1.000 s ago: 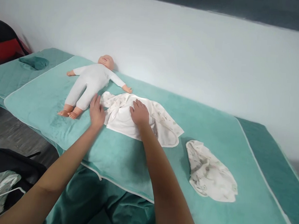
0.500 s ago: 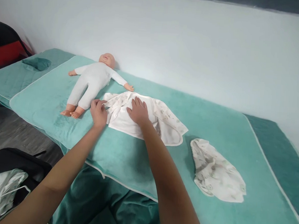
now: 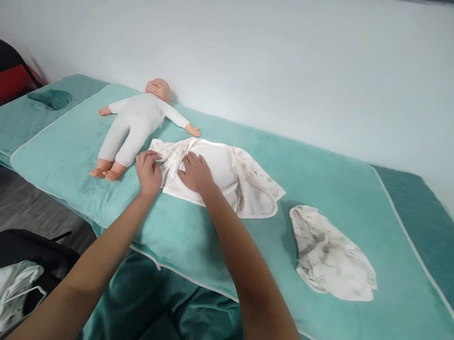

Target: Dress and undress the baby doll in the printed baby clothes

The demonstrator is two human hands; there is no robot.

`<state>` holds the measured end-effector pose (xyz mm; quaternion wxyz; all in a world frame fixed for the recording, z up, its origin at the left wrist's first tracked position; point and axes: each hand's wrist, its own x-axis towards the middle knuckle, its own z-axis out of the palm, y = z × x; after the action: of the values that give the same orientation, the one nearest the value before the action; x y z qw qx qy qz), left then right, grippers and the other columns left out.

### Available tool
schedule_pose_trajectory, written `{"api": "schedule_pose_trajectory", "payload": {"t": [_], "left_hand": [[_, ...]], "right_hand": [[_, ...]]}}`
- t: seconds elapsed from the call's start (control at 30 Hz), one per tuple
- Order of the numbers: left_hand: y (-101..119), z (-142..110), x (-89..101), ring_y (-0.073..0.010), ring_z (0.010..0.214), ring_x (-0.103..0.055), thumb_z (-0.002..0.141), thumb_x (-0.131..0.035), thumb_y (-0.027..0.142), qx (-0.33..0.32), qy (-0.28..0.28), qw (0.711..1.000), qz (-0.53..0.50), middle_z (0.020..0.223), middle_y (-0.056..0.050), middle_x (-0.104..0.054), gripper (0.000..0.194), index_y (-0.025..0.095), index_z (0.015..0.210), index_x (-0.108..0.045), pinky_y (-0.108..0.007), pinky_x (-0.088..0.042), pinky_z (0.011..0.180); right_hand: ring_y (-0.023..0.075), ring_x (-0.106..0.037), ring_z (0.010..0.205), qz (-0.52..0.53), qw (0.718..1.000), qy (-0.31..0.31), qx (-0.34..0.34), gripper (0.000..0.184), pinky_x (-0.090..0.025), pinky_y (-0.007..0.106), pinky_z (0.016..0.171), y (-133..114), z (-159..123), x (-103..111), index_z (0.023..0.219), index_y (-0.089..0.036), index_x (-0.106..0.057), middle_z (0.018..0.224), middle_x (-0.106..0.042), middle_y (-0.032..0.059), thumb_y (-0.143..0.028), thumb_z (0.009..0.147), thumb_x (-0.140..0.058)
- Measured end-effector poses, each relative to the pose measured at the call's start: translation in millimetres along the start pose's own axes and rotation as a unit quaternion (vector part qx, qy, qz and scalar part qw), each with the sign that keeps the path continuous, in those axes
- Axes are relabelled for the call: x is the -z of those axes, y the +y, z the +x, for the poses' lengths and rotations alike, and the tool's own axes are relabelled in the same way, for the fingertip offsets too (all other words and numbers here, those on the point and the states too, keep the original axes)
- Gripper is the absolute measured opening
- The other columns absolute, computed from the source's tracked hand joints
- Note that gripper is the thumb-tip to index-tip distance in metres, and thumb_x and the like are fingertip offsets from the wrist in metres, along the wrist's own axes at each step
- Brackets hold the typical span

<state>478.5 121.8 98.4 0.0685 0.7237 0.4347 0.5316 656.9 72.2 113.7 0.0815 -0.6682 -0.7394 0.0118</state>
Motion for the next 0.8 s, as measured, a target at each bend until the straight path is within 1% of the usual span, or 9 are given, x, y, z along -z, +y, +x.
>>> {"api": "schedule_pose_trajectory", "payload": {"t": [0.1,0.27,0.4,0.5,0.6,0.67,0.73,0.8], "left_hand": [[-0.6,0.5,-0.3,-0.0253,0.107,-0.059,0.080,-0.046,-0.002,0.001,-0.004,1.000,-0.010,0.107,-0.010,-0.068,0.032,0.021,0.089,-0.066,-0.041,-0.045,0.098],[-2.4,0.5,-1.3,-0.0251,0.106,-0.058,0.081,-0.046,-0.001,-0.011,0.002,1.000,-0.015,0.106,-0.009,-0.067,0.030,0.021,0.088,-0.065,-0.041,-0.046,0.098],[-4.3,-0.2,-2.8,-0.0252,0.104,-0.058,0.082,-0.046,-0.001,-0.048,0.014,0.999,-0.021,0.105,-0.010,-0.068,0.029,0.021,0.088,-0.065,-0.040,-0.046,0.096],[-5.0,-1.1,-3.5,-0.0251,0.104,-0.059,0.083,-0.047,0.000,-0.056,0.007,0.998,-0.017,0.105,-0.009,-0.069,0.029,0.022,0.089,-0.065,-0.040,-0.046,0.096],[-4.9,-1.5,-3.1,-0.0252,0.104,-0.059,0.084,-0.047,0.001,-0.043,-0.010,0.999,-0.008,0.105,-0.009,-0.069,0.028,0.022,0.088,-0.065,-0.040,-0.046,0.095],[-4.7,-1.3,-2.3,-0.0252,0.103,-0.059,0.084,-0.047,0.001,-0.040,-0.010,0.999,-0.011,0.104,-0.009,-0.069,0.027,0.022,0.087,-0.065,-0.041,-0.046,0.095],[-4.3,-0.9,-1.1,-0.0249,0.102,-0.060,0.084,-0.047,0.001,-0.043,-0.001,0.999,-0.021,0.102,-0.009,-0.069,0.027,0.022,0.086,-0.065,-0.041,-0.045,0.095],[-4.1,-0.3,-0.2,-0.0246,0.101,-0.060,0.084,-0.047,0.001,-0.039,0.006,0.999,-0.030,0.101,-0.009,-0.069,0.027,0.022,0.085,-0.064,-0.040,-0.045,0.095]], "right_hand": [[0.0311,-0.031,0.157,0.013,1.000,0.004,0.000,0.061,-0.021,0.051,0.129,-5.8,5.6,0.9,0.154,-0.002,-0.046,0.165,-0.040,0.0211,-0.038,0.104,-0.041],[0.0280,-0.032,0.157,0.045,0.999,-0.006,0.011,0.057,-0.021,0.053,0.129,-0.7,22.8,2.6,0.155,-0.007,-0.046,0.167,-0.039,0.0173,-0.033,0.104,-0.042],[0.0268,-0.033,0.157,0.056,0.998,0.011,0.014,0.057,-0.020,0.056,0.128,1.3,31.9,-1.1,0.158,-0.010,-0.042,0.167,-0.038,0.0157,-0.032,0.105,-0.037],[0.0282,-0.034,0.156,0.056,0.998,0.024,0.004,0.059,-0.019,0.056,0.129,-2.9,32.3,-4.3,0.158,-0.008,-0.042,0.166,-0.039,0.0170,-0.033,0.106,-0.036],[0.0325,-0.033,0.156,0.055,0.995,0.064,-0.052,0.062,-0.023,0.053,0.128,-13.4,25.1,-6.1,0.159,-0.001,-0.038,0.167,-0.036,0.0209,-0.032,0.105,-0.038],[0.0358,-0.032,0.156,0.053,0.992,0.074,-0.085,0.064,-0.024,0.054,0.127,-24.5,13.9,-7.0,0.159,0.001,-0.037,0.167,-0.035,0.0235,-0.033,0.105,-0.039],[0.0373,-0.031,0.157,0.056,0.993,0.062,-0.078,0.064,-0.023,0.056,0.127,-37.3,-3.4,-7.5,0.157,0.002,-0.040,0.166,-0.036,0.0255,-0.035,0.105,-0.039],[0.0369,-0.031,0.157,0.076,0.996,0.043,-0.032,0.063,-0.023,0.056,0.128,-47.7,-25.2,-6.4,0.155,0.001,-0.043,0.165,-0.038,0.0263,-0.037,0.105,-0.042]]}}
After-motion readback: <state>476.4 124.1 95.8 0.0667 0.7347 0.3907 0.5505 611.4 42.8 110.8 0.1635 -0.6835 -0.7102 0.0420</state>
